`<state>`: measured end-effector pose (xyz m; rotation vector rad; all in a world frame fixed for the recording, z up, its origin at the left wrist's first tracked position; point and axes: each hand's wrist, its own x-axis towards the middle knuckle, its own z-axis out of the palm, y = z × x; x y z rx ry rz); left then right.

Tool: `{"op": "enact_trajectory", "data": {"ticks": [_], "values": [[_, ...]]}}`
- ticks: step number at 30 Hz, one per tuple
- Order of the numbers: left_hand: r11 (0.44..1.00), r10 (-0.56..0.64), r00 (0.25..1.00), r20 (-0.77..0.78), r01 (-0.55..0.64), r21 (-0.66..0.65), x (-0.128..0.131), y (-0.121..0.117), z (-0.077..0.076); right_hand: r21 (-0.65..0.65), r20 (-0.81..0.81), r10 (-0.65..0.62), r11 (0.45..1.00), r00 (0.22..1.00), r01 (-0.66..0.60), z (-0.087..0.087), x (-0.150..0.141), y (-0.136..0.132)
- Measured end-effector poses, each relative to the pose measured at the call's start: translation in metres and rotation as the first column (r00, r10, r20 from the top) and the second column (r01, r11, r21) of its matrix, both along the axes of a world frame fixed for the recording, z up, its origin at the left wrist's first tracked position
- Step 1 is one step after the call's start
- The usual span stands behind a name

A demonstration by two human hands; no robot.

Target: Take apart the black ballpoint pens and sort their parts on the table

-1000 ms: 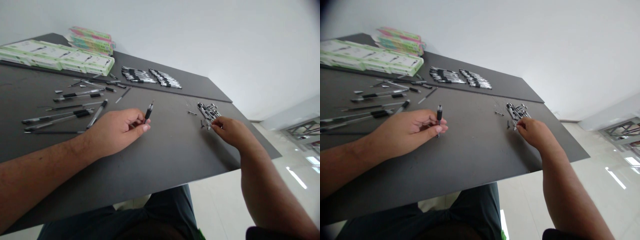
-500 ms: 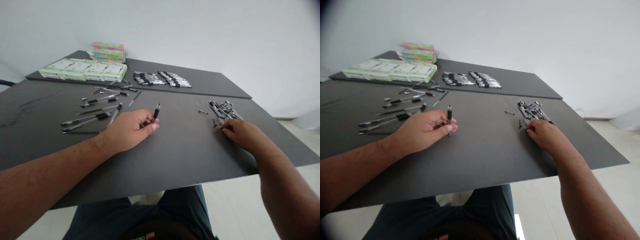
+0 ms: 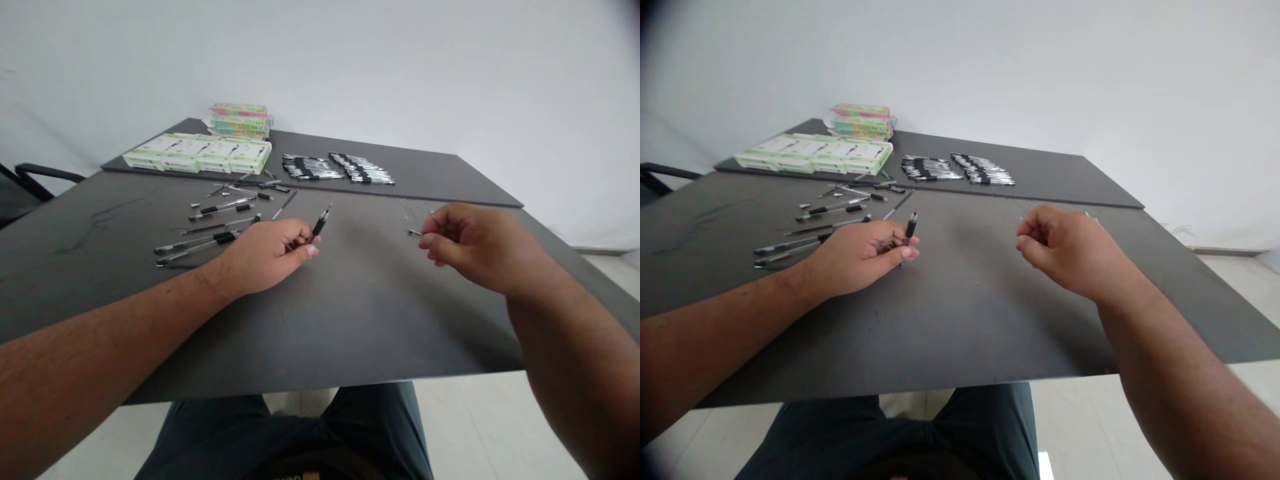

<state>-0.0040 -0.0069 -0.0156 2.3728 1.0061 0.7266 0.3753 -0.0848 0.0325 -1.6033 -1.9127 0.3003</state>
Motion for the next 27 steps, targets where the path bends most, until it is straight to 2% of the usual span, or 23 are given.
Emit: {"op": "enact_trajectory", "data": {"ticks": [2,4,6,8,11,15,27], "values": [[1.000,0.007,1.000,-0.006,-0.007,0.014,-0.002,0.003,-0.001,-0.023,-0.048,0.064,0.998,0.997,-0.065,0.019,-0.034,0.017],[1.000,0.009,1.000,-0.005,-0.009,0.021,-0.003,0.005,-0.001,0.006,-0.130,0.156,0.988,0.979,-0.156,0.031,-0.064,0.035],[1.000,0.010,1.000,-0.014,-0.010,0.022,-0.003,0.006,-0.001,0.068,-0.204,0.241,0.970,0.949,-0.232,0.033,-0.085,0.048],[1.000,0.014,0.999,-0.034,-0.013,0.022,-0.002,0.005,0.001,0.126,-0.282,0.298,0.954,0.912,-0.273,0.025,-0.095,0.057],[0.999,0.012,0.998,-0.068,-0.009,0.035,-0.002,0.004,0.003,0.159,-0.369,0.317,0.948,0.874,-0.277,0.006,-0.096,0.059],[0.999,-0.004,0.995,-0.100,0.009,0.049,-0.001,0.002,0.004,0.119,-0.399,0.293,0.956,0.869,-0.268,-0.012,-0.088,0.052],[0.996,-0.045,0.977,-0.208,0.060,0.063,0.001,-0.004,0.010,0.152,-0.308,0.330,0.943,0.892,-0.296,0.000,-0.096,0.035]]}}
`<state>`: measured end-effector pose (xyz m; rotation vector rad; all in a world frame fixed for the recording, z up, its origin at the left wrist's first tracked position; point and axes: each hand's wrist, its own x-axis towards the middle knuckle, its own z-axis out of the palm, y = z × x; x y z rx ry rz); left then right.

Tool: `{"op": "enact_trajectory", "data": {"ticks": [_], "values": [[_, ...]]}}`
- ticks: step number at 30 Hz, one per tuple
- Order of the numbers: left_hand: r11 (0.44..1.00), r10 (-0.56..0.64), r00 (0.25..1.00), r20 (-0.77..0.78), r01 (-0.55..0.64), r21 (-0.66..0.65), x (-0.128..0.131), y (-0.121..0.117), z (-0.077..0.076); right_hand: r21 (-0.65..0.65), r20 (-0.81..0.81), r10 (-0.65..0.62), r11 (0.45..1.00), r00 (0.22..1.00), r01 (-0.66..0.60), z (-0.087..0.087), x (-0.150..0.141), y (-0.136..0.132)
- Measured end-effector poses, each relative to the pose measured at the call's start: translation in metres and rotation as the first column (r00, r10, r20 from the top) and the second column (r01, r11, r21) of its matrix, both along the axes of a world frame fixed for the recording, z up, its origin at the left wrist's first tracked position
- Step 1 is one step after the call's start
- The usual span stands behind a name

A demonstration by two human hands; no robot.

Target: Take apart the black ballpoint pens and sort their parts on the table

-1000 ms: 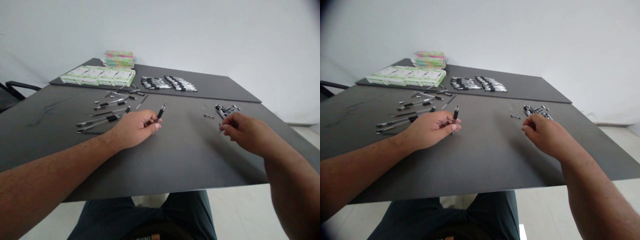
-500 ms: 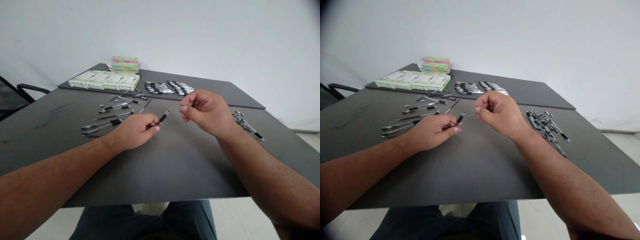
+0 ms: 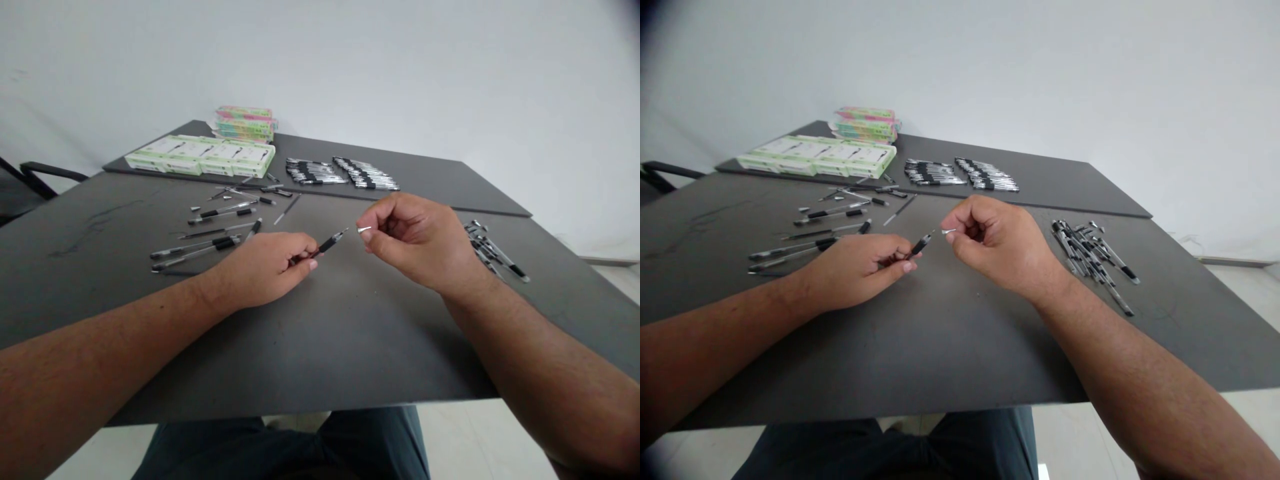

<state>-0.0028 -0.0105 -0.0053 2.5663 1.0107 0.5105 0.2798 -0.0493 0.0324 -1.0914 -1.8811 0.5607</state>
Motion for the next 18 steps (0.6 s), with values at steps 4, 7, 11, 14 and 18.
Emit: {"op": "enact_trajectory", "data": {"ticks": [4,7,11,14,18], "values": [[0.999,-0.014,1.000,-0.022,0.015,0.040,-0.0002,-0.0009,0.0008,0.096,0.085,-0.038,0.995,0.996,0.030,0.0029,0.0019,-0.0021],[0.998,-0.019,0.999,-0.047,0.022,0.063,0.0004,-0.0014,0.0016,0.135,0.139,-0.047,0.990,0.989,0.028,0.0046,0.0023,-0.0029],[0.995,-0.025,0.998,-0.058,0.030,0.091,0.0005,-0.0012,0.0013,0.197,0.219,-0.021,0.980,0.975,-0.024,0.0063,0.0020,-0.0030],[0.992,-0.036,0.998,-0.057,0.043,0.116,-0.0008,-0.0009,0.0004,0.242,0.267,-0.014,0.969,0.964,-0.053,0.0069,0.0018,-0.0025],[0.988,-0.054,0.996,-0.071,0.063,0.141,-0.0016,-0.0007,0.0002,0.262,0.314,0.002,0.961,0.949,-0.089,0.0059,0.0014,-0.0018]]}}
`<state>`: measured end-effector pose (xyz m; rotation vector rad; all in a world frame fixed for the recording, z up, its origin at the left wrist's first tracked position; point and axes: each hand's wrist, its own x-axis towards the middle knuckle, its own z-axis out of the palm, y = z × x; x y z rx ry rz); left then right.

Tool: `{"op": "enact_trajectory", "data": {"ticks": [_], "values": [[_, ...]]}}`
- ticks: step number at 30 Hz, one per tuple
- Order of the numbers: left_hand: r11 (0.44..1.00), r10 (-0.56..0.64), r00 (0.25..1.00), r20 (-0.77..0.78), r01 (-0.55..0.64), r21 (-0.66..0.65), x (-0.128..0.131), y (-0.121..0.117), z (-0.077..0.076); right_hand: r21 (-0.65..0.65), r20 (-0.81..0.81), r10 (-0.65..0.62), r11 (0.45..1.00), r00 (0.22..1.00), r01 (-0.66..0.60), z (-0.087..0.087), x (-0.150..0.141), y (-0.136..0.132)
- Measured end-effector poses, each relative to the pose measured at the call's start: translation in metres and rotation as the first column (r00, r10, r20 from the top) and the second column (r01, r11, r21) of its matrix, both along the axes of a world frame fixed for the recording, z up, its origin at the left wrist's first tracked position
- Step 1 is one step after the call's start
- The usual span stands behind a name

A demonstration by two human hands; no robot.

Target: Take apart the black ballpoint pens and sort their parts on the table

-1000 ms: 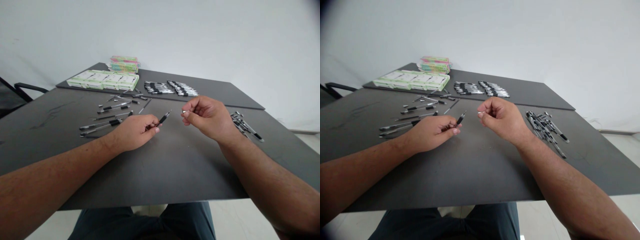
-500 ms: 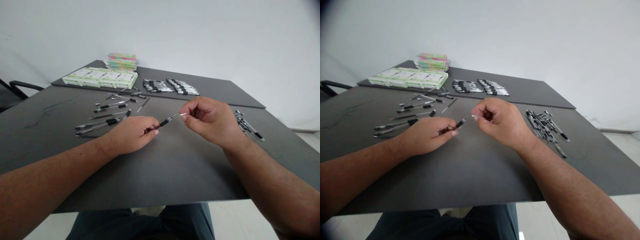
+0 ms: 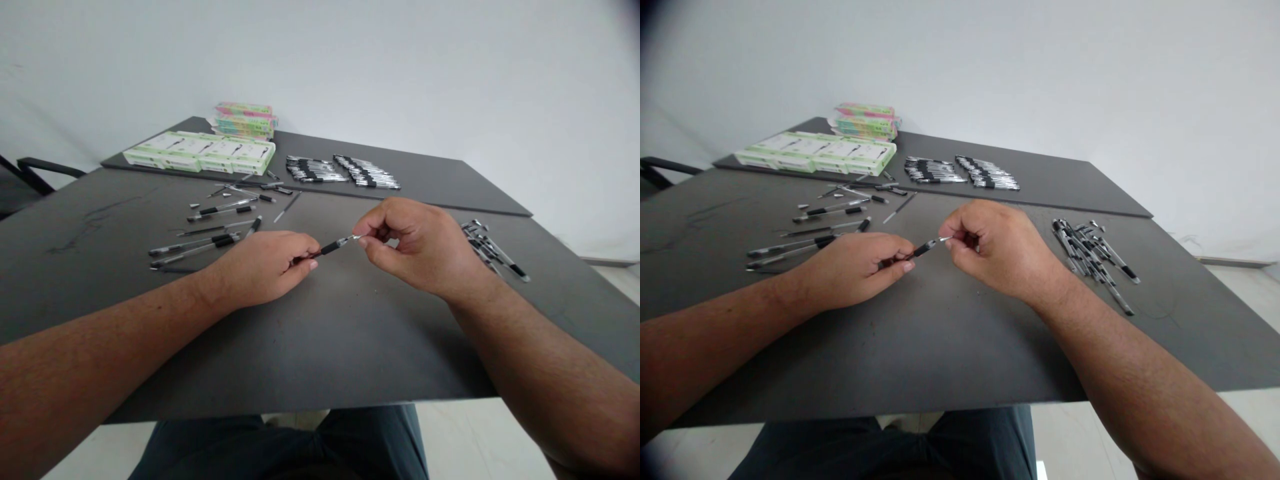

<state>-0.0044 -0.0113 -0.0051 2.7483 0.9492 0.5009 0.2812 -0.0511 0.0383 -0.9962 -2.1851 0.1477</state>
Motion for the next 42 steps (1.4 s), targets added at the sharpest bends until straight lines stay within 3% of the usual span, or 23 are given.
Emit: {"op": "enact_trajectory", "data": {"ticks": [12,21,29,38,42], "values": [[1.000,0.010,0.999,-0.030,-0.011,-0.005,0.002,0.001,0.001,-0.011,-0.010,-0.062,0.998,0.998,0.062,0.004,0.004,-0.002],[1.000,0.001,0.999,-0.050,-0.002,-0.021,0.002,0.000,0.002,-0.008,0.052,0.007,1.000,0.999,-0.007,0.000,-0.002,-0.001],[1.000,-0.002,0.998,-0.059,0.001,-0.014,0.002,-0.002,0.003,-0.067,0.096,0.001,0.998,0.995,0.006,-0.003,-0.002,-0.001],[1.000,0.014,0.999,-0.047,-0.013,0.014,0.001,-0.003,0.005,0.042,0.168,0.012,0.999,0.986,-0.019,-0.007,0.001,0.004],[1.000,-0.013,0.998,-0.053,0.013,0.006,0.002,-0.005,0.007,0.019,0.251,0.018,1.000,0.968,-0.024,-0.010,0.000,0.003]]}}
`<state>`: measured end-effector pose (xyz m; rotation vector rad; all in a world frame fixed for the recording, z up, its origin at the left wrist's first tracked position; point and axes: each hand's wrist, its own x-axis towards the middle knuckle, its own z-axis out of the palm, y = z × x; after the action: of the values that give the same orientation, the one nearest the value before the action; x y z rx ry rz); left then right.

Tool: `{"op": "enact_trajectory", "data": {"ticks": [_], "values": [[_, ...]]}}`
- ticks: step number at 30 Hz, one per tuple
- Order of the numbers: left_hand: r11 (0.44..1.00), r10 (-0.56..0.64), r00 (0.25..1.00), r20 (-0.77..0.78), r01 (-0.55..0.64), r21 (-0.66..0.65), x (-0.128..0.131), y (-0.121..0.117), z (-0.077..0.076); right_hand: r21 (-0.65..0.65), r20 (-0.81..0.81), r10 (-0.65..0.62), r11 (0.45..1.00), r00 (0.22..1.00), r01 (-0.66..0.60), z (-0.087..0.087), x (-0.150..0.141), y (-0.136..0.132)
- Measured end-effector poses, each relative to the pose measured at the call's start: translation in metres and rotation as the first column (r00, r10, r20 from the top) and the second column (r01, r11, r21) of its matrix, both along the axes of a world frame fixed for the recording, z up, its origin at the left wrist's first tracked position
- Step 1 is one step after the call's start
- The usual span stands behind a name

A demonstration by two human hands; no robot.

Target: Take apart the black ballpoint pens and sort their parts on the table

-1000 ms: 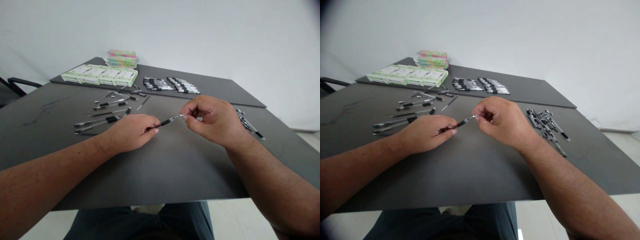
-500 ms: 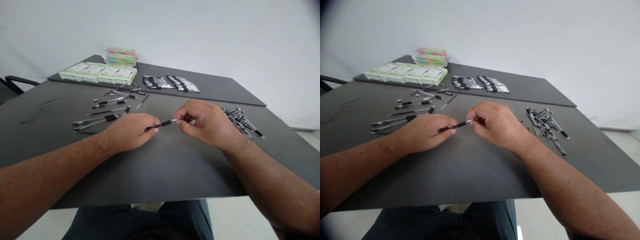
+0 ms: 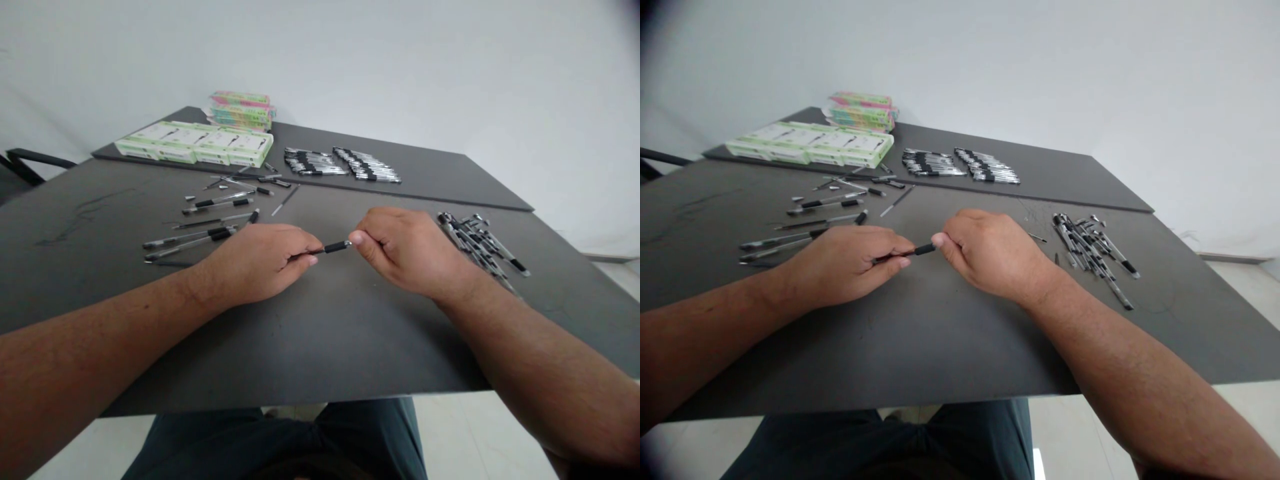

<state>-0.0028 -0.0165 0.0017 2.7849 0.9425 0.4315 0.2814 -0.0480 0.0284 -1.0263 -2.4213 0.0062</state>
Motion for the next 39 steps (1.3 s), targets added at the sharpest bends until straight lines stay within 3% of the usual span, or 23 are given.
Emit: {"op": "enact_trajectory", "data": {"ticks": [5,11,15,20,26,33,39], "values": [[1.000,0.015,1.000,-0.003,-0.015,0.005,0.0010,-0.0009,0.0015,-0.007,-0.032,0.046,0.999,0.998,-0.047,0.0002,0.0010,-0.0004],[1.000,0.000,1.000,-0.011,0.000,0.008,0.0008,-0.0001,0.0011,-0.026,0.074,0.015,1.000,0.997,-0.013,0.0007,0.0037,0.0000],[1.000,-0.006,1.000,-0.001,0.006,0.013,0.0003,-0.0002,0.0002,-0.011,0.018,0.054,0.998,0.998,-0.054,0.0028,0.0042,-0.0014],[0.999,-0.042,0.999,0.000,0.042,-0.011,0.0007,-0.0008,-0.0005,0.005,0.136,0.047,0.999,0.990,-0.048,0.0048,0.0022,-0.0018],[1.000,-0.015,1.000,0.003,0.015,-0.025,0.0014,-0.0011,0.0004,-0.025,0.053,0.065,0.998,0.996,-0.064,0.0071,0.0047,-0.0040],[1.000,-0.008,1.000,0.006,0.008,-0.008,0.0007,-0.0007,-0.0009,-0.033,0.179,-0.028,0.999,0.984,0.035,0.0005,0.0055,0.0019],[1.000,0.011,1.000,0.017,-0.010,-0.026,0.0017,-0.0011,-0.0007,0.006,0.185,0.011,1.000,0.983,-0.013,-0.0025,0.0073,0.0027]]}}
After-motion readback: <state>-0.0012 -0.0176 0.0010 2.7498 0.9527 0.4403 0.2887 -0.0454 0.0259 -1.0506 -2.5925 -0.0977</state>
